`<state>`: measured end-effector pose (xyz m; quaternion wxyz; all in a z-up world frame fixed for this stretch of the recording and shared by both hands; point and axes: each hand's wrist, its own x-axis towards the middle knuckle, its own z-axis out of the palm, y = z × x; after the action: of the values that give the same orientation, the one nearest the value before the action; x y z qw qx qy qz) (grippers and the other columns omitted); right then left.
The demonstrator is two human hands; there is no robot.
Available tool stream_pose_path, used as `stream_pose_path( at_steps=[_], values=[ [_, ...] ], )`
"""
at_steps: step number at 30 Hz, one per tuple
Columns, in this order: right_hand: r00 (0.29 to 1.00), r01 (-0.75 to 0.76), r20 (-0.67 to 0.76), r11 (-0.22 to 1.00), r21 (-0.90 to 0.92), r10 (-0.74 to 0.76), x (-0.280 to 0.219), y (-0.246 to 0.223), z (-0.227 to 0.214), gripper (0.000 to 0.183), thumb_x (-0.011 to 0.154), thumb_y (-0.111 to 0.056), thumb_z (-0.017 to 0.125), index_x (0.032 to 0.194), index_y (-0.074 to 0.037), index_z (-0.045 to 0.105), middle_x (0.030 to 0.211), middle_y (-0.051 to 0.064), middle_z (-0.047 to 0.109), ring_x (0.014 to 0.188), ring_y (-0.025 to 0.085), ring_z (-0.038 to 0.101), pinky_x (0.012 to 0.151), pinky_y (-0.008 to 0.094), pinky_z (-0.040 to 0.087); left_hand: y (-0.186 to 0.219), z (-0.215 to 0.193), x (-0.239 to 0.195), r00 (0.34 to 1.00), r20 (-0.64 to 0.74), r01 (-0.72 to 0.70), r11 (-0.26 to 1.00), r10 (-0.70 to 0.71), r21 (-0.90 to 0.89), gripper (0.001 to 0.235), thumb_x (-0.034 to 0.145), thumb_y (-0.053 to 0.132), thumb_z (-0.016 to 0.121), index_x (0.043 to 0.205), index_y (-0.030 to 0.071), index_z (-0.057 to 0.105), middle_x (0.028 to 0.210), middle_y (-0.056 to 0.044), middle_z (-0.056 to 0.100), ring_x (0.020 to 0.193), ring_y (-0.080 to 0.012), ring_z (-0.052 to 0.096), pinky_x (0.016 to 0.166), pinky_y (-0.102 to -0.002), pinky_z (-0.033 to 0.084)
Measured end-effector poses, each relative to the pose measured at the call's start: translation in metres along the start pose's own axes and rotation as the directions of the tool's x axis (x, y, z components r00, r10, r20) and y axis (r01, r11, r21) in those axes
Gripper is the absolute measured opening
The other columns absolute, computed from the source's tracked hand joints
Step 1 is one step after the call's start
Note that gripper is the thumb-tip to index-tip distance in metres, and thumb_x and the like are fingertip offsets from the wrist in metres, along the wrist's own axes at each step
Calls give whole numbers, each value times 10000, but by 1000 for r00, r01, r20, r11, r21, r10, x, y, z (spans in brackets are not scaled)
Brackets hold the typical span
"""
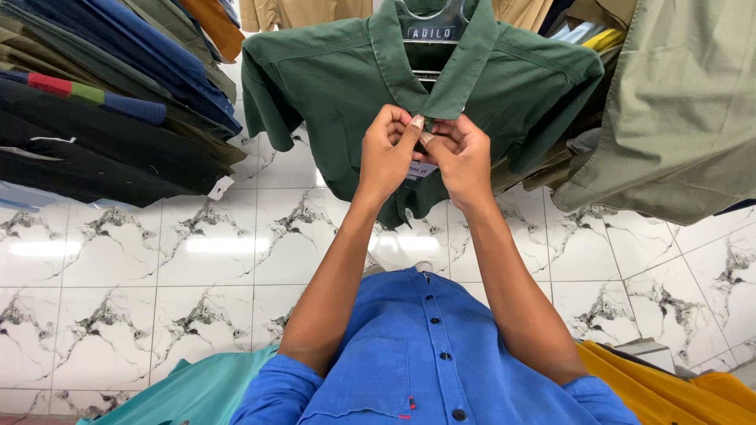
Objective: The person buttons several shirts and places them on hangers while sorting through items in a clothing store.
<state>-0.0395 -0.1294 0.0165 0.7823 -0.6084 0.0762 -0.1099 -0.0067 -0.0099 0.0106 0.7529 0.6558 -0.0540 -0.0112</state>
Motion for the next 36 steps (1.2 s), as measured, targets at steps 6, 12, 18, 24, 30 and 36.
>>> stream_pose_path(
  at_steps=[6, 12, 18, 24, 30, 36],
  values=[
    [999, 19, 38, 999, -32, -17, 7, 11, -11, 321, 900, 65, 729, 1197, -21, 646, 1058, 110, 672, 922, 165, 740, 699, 331, 690, 3, 4, 0, 998, -9, 54, 998, -54, -43, 151, 1000, 151, 651, 974, 12, 599, 756, -143, 647, 676, -147, 689, 539, -311, 676],
    [997, 30, 66, 998, -60, -26, 13, 20, -18, 389, 859, 120, 686, 1216, -32, 659, 1069, 104, 666, 948, 174, 745, 754, 349, 691, 1, 6, 3, 995, -26, 97, 993, -99, -60, 152, 1010, 151, 623, 974, 8, 589, 757, -145, 635, 695, -140, 672, 523, -336, 691],
    [993, 2, 116, 1000, -17, 0, 5, -2, -12, 561, 730, 185, 613, 1259, -1, 638, 1096, 131, 637, 1009, 199, 709, 752, 414, 689, -2, 9, 7, 989, -47, 133, 986, -138, -100, 155, 1016, 157, 618, 980, 8, 595, 755, -149, 628, 721, -143, 652, 562, -373, 715],
    [988, 25, 152, 1000, -13, -23, 19, 28, -34, 652, 684, 185, 640, 1309, 0, 630, 1149, 140, 629, 1072, 204, 671, 769, 347, 657, -3, 13, 10, 979, -60, 183, 972, -193, -145, 148, 1011, 162, 611, 1001, 18, 584, 769, -116, 593, 748, -138, 635, 573, -366, 718],
    [981, -10, 192, 999, -34, 16, 12, 29, -31, 825, 607, 225, 563, 1389, -38, 583, 1289, 120, 560, 1205, 238, 614, 839, 342, 628, -9, 15, 12, 972, -78, 202, 958, -221, -201, 152, 1023, 162, 580, 1007, 11, 574, 756, -135, 592, 749, -169, 648, 586, -411, 718],
    [974, -23, 222, 997, -73, 39, 13, 23, -27, 863, 638, 254, 634, 1437, -59, 551, 1328, 127, 544, 1206, 257, 604, 858, 360, 644, -23, 7, 20, 976, -66, 191, 961, -207, -199, 122, 1019, 149, 595, 1016, 29, 568, 782, -111, 578, 775, -158, 656, 639, -375, 717]
  ],
)
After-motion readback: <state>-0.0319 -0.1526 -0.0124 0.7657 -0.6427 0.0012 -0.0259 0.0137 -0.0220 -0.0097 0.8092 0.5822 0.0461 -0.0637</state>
